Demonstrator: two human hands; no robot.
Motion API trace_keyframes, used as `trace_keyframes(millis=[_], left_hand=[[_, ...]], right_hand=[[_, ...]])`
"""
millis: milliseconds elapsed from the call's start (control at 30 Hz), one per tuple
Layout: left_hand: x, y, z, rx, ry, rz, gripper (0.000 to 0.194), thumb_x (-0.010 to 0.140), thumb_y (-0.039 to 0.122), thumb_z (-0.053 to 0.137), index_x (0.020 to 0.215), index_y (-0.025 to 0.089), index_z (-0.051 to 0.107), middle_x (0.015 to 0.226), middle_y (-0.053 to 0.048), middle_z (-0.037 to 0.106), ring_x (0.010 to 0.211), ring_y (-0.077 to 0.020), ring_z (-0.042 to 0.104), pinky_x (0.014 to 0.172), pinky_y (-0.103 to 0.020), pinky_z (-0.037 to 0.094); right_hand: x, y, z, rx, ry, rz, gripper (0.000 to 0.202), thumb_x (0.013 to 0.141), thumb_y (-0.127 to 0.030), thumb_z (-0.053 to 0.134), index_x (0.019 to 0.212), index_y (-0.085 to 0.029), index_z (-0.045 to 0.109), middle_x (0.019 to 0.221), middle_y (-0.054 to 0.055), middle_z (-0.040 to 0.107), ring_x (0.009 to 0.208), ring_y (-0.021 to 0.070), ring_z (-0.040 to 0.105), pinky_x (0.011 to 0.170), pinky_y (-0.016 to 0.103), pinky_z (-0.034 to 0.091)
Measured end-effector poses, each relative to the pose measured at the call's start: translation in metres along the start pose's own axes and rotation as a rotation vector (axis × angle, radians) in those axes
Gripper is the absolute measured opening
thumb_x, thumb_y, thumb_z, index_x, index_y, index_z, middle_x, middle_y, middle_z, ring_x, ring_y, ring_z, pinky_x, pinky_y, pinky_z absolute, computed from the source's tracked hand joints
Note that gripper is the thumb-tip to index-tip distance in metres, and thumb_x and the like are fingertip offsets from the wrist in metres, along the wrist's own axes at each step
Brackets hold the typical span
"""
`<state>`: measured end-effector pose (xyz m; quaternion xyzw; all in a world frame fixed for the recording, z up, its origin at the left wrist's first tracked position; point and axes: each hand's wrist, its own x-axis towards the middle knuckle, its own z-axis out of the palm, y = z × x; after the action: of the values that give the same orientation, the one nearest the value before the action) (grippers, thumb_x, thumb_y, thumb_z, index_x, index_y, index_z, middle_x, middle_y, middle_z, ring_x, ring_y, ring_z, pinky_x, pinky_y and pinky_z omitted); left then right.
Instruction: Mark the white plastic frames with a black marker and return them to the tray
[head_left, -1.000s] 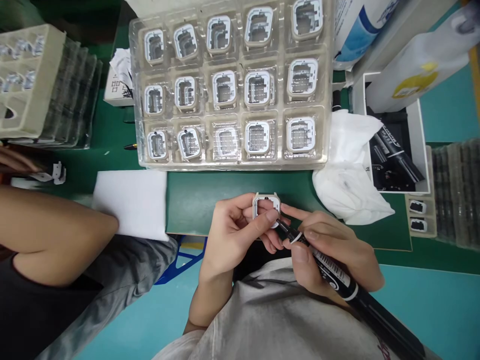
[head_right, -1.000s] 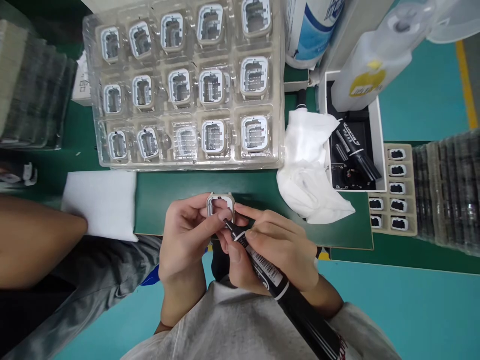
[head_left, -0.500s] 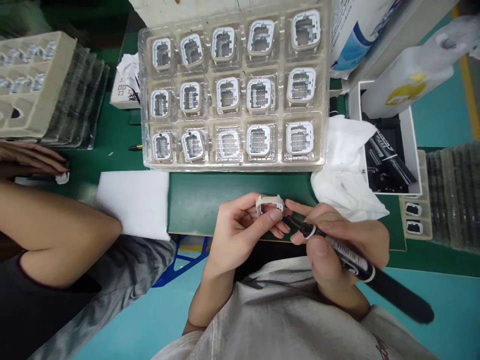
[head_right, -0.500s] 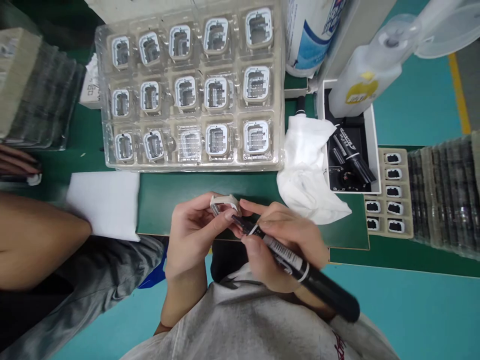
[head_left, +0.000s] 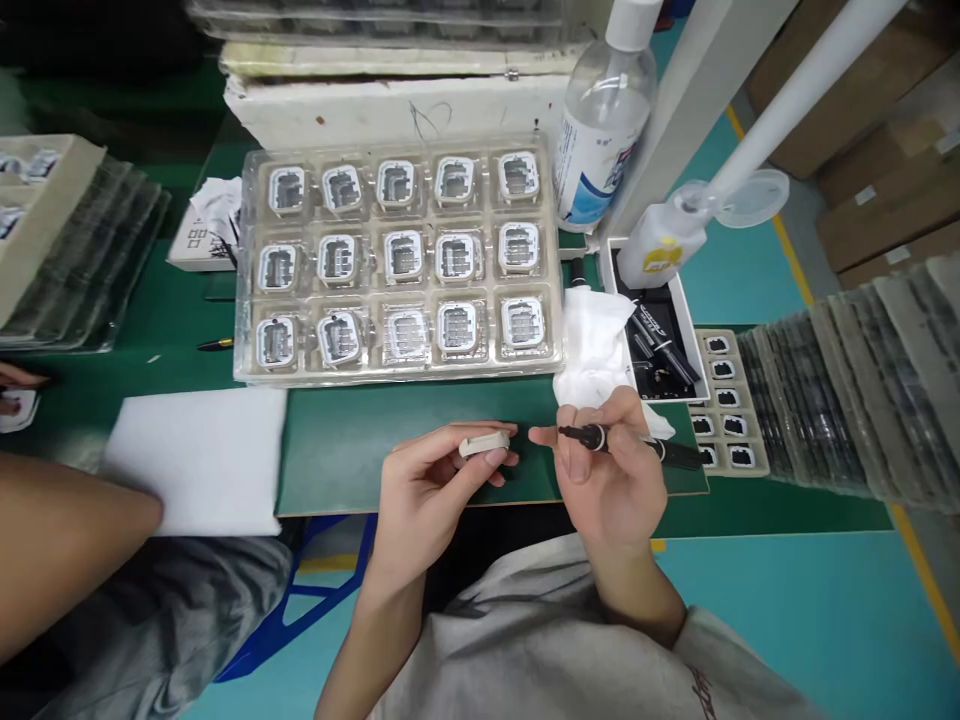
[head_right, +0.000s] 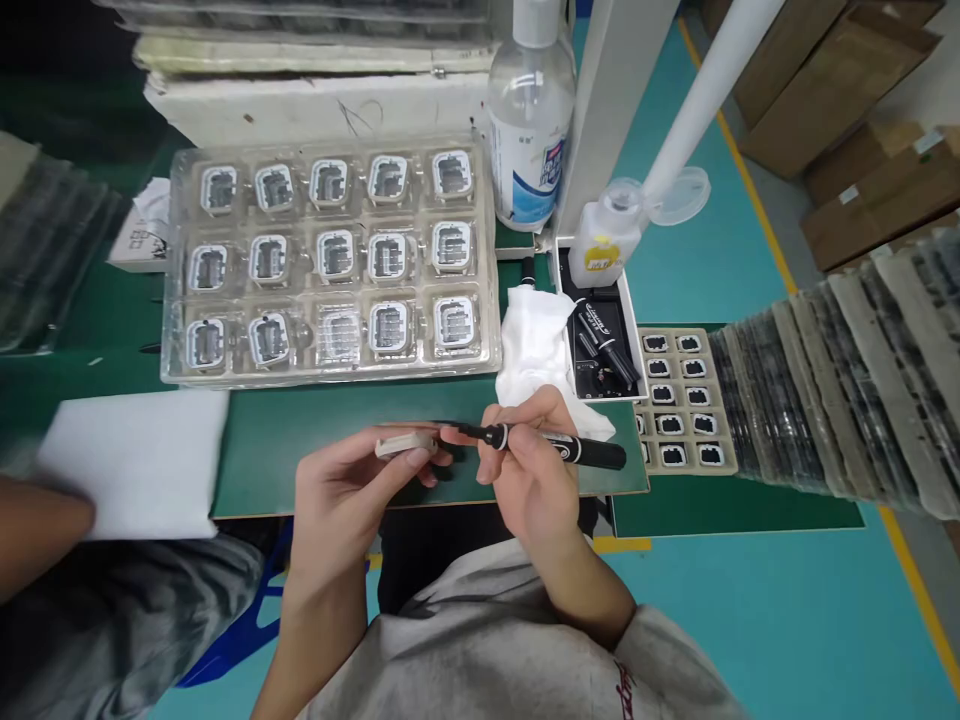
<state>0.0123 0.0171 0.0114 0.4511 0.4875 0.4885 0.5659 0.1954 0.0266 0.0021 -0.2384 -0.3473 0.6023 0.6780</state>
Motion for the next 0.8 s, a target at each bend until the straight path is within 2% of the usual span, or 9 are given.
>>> trace_keyframes(millis=[67, 133, 200, 300, 333, 400, 533, 667, 800], left_hand=[[-0.002, 0.001, 0.0, 0.059, 0.004, 0.087, 0.004, 0.101, 0.027, 0.092, 0.098, 0.026, 0.095, 0.109, -0.008, 0.088, 0.087, -0.019, 0.082, 0.065, -0.025, 0.067], [-0.004, 0.005, -0.001, 0.161, 0.044, 0.165, 0.005, 0.098, 0.028, 0.094, 0.094, 0.025, 0.094, 0.1, -0.006, 0.085, 0.086, -0.0189, 0.08, 0.068, -0.026, 0.066], [-0.005, 0.013, -0.004, 0.251, 0.181, 0.196, 0.011, 0.095, 0.029, 0.098, 0.103, 0.024, 0.092, 0.092, -0.004, 0.083, 0.081, -0.0185, 0.08, 0.072, -0.027, 0.068], [0.005, 0.034, -0.015, 0.28, 0.497, 0.255, 0.044, 0.085, 0.026, 0.104, 0.122, 0.025, 0.08, 0.085, 0.003, 0.082, 0.069, -0.0166, 0.08, 0.068, -0.027, 0.069], [0.012, 0.041, -0.02, 0.279, 0.578, 0.289, 0.049, 0.082, 0.025, 0.105, 0.121, 0.025, 0.074, 0.083, 0.004, 0.081, 0.067, -0.0163, 0.08, 0.066, -0.026, 0.069], [0.028, 0.056, -0.03, 0.304, 0.654, 0.338, 0.048, 0.078, 0.025, 0.104, 0.106, 0.025, 0.065, 0.08, 0.006, 0.077, 0.064, -0.0156, 0.08, 0.063, -0.024, 0.067], [0.058, 0.068, -0.041, 0.502, 0.619, 0.332, 0.039, 0.083, 0.036, 0.1, 0.091, 0.024, 0.063, 0.078, 0.005, 0.073, 0.06, -0.014, 0.076, 0.058, -0.023, 0.06], [0.074, 0.058, -0.039, 0.678, 0.522, 0.364, 0.03, 0.091, 0.041, 0.095, 0.091, 0.023, 0.072, 0.074, 0.003, 0.074, 0.062, -0.0152, 0.07, 0.062, -0.027, 0.056], [0.076, 0.046, -0.036, 0.924, 0.548, 0.469, 0.024, 0.099, 0.037, 0.09, 0.089, 0.024, 0.072, 0.075, 0.002, 0.072, 0.066, -0.0178, 0.066, 0.07, -0.032, 0.049]], right_hand=[[0.0, 0.0, 0.0, -0.006, 0.013, 0.0, 0.011, 0.116, -0.038, 0.074, 0.107, -0.032, 0.069, 0.064, -0.01, 0.057, 0.062, 0.0173, 0.051, 0.089, 0.04, 0.076], [-0.001, 0.0, 0.0, -0.01, 0.021, 0.007, 0.014, 0.115, -0.039, 0.075, 0.106, -0.032, 0.068, 0.064, -0.01, 0.057, 0.062, 0.0171, 0.051, 0.089, 0.041, 0.076], [-0.002, -0.002, -0.001, 0.002, 0.029, 0.017, 0.013, 0.115, -0.039, 0.076, 0.105, -0.032, 0.07, 0.064, -0.01, 0.058, 0.063, 0.0163, 0.053, 0.09, 0.039, 0.076], [-0.003, -0.003, -0.003, 0.018, 0.028, 0.019, 0.008, 0.114, -0.035, 0.077, 0.106, -0.032, 0.076, 0.064, -0.009, 0.06, 0.063, 0.0142, 0.054, 0.09, 0.035, 0.075], [-0.002, -0.003, -0.004, 0.013, 0.03, 0.015, 0.007, 0.113, -0.034, 0.078, 0.107, -0.032, 0.078, 0.064, -0.008, 0.06, 0.062, 0.0138, 0.055, 0.089, 0.035, 0.075], [-0.002, -0.002, -0.005, 0.001, 0.038, 0.005, 0.007, 0.112, -0.033, 0.079, 0.106, -0.031, 0.079, 0.065, -0.008, 0.062, 0.062, 0.0139, 0.056, 0.087, 0.035, 0.076], [0.0, -0.001, -0.005, -0.008, 0.044, -0.008, 0.008, 0.112, -0.03, 0.079, 0.104, -0.03, 0.08, 0.065, -0.006, 0.065, 0.063, 0.0138, 0.058, 0.084, 0.032, 0.075], [-0.001, -0.001, -0.002, -0.03, 0.061, -0.024, 0.011, 0.112, -0.03, 0.08, 0.101, -0.03, 0.078, 0.066, -0.007, 0.065, 0.063, 0.0137, 0.059, 0.082, 0.033, 0.074], [-0.001, 0.002, 0.001, -0.043, 0.069, -0.048, 0.011, 0.112, -0.031, 0.081, 0.102, -0.03, 0.076, 0.067, -0.008, 0.066, 0.063, 0.0128, 0.062, 0.083, 0.034, 0.074]])
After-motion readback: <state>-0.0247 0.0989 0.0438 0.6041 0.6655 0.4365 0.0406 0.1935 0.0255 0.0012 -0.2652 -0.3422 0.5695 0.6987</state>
